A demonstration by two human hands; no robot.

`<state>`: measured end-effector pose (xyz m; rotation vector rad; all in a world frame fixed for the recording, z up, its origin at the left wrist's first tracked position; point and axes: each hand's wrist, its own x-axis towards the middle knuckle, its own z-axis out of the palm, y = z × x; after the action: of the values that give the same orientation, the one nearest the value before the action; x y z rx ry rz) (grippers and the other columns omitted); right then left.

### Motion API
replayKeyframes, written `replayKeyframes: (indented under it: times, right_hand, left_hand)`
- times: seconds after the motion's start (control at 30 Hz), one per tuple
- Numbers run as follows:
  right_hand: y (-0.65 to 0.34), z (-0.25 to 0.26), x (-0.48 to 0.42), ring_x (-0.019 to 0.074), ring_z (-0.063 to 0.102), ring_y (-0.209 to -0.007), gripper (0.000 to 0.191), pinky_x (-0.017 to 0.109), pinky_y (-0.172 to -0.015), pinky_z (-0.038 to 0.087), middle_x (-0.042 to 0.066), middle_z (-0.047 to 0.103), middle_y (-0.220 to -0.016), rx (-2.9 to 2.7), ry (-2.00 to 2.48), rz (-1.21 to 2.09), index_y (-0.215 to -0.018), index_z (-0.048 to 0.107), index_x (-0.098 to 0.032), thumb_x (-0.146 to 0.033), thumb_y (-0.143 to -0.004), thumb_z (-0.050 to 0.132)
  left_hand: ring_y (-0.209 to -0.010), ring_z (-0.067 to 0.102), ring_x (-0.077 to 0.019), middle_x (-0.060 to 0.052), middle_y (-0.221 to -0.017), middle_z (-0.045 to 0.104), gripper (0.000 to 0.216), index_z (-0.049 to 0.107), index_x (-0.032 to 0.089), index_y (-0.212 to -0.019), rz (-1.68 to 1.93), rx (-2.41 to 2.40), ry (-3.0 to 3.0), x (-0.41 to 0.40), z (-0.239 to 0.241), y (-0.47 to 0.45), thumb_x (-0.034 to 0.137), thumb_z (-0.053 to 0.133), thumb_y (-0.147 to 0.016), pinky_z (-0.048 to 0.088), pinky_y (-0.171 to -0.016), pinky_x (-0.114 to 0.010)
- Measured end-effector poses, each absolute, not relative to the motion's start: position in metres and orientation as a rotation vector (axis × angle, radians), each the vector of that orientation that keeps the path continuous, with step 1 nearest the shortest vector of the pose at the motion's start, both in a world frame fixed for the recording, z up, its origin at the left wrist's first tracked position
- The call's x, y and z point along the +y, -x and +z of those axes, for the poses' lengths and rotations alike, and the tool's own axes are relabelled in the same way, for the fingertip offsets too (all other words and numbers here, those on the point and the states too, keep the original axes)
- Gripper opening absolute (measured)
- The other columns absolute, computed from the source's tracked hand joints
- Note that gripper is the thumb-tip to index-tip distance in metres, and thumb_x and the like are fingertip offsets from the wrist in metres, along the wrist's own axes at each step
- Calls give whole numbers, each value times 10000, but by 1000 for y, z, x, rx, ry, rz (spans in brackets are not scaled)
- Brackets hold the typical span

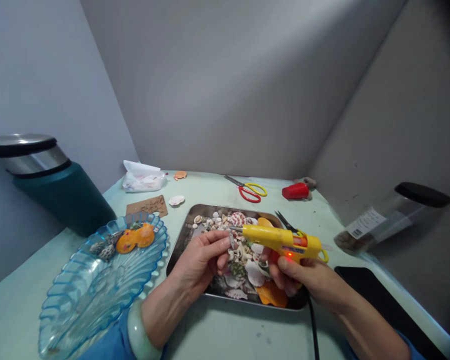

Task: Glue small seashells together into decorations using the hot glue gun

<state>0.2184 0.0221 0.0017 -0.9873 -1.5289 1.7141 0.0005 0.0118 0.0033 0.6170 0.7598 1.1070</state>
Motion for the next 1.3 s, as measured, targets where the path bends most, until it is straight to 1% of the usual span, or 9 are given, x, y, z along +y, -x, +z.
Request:
replayKeyframes:
  times: [0.1,0.2,0.33,0.57,0.73,1.0,1.1,1.17,1.3]
  right_hand:
    - [-217,0,22,85,427,-422,477,219,-418,305,-26,521,-496,-1513,1087,1711,-797,625,-143,-605,-689,680]
    - [-217,-1,22,84,421,-424,479,219,-422,301,-31,494,-472,-1530,1138,1697,-713,615,-147,-619,-669,686]
    - [-218,-1,21,80,426,-425,516,213,-419,298,-26,517,-500,-1523,1124,1710,-794,634,-144,-640,-660,680]
    - [-217,-1,20,89,433,-420,481,218,-404,306,-19,516,-483,-1507,1133,1713,-787,650,-141,-607,-673,683]
    - [-217,-2,21,72,414,-418,522,198,-411,291,-34,507,-488,-1458,1134,1712,-835,637,-142,-637,-675,672]
    - [-217,1,21,89,417,-413,535,226,-416,294,-22,509,-471,-1542,1128,1737,-743,633,-155,-676,-631,677]
    - [-218,1,20,91,418,-412,532,225,-412,300,-21,516,-470,-1518,1140,1738,-774,643,-158,-665,-620,693]
    - [-218,0,20,82,411,-413,523,216,-410,297,-28,511,-481,-1469,1130,1717,-810,645,-152,-648,-651,684]
    - [-218,-4,21,69,393,-413,507,210,-410,307,-43,491,-496,-1421,1077,1722,-860,640,-142,-615,-684,683]
  left_hand:
    - [-344,367,-31,68,-422,472,189,623,130,-787,1131,737,-587,11,4,0,210,758,-682,290,-391,-163]
    - [-344,370,-23,58,-487,512,198,618,134,-789,1139,710,-557,11,3,1,200,762,-670,280,-388,-168]
    - [-344,362,-6,33,-588,571,224,623,130,-827,1148,712,-545,11,3,1,192,765,-666,264,-383,-167]
    - [-350,336,-1,53,-544,529,212,631,138,-829,1130,678,-529,10,4,2,189,764,-672,253,-387,-159]
    - [-342,348,0,51,-540,521,154,638,132,-791,1087,653,-557,10,7,1,183,748,-695,264,-383,-155]
    - [-353,322,-4,75,-525,465,214,617,158,-851,1124,645,-514,11,5,3,195,754,-691,257,-385,-150]
    - [-360,321,3,59,-593,508,216,610,167,-860,1136,635,-499,11,5,3,205,748,-699,248,-379,-147]
    - [-362,322,7,45,-643,536,204,612,165,-867,1141,621,-492,11,5,3,195,738,-709,240,-373,-145]
    - [-358,315,13,37,-659,545,179,624,157,-883,1148,603,-491,11,5,4,178,717,-731,236,-370,-140]
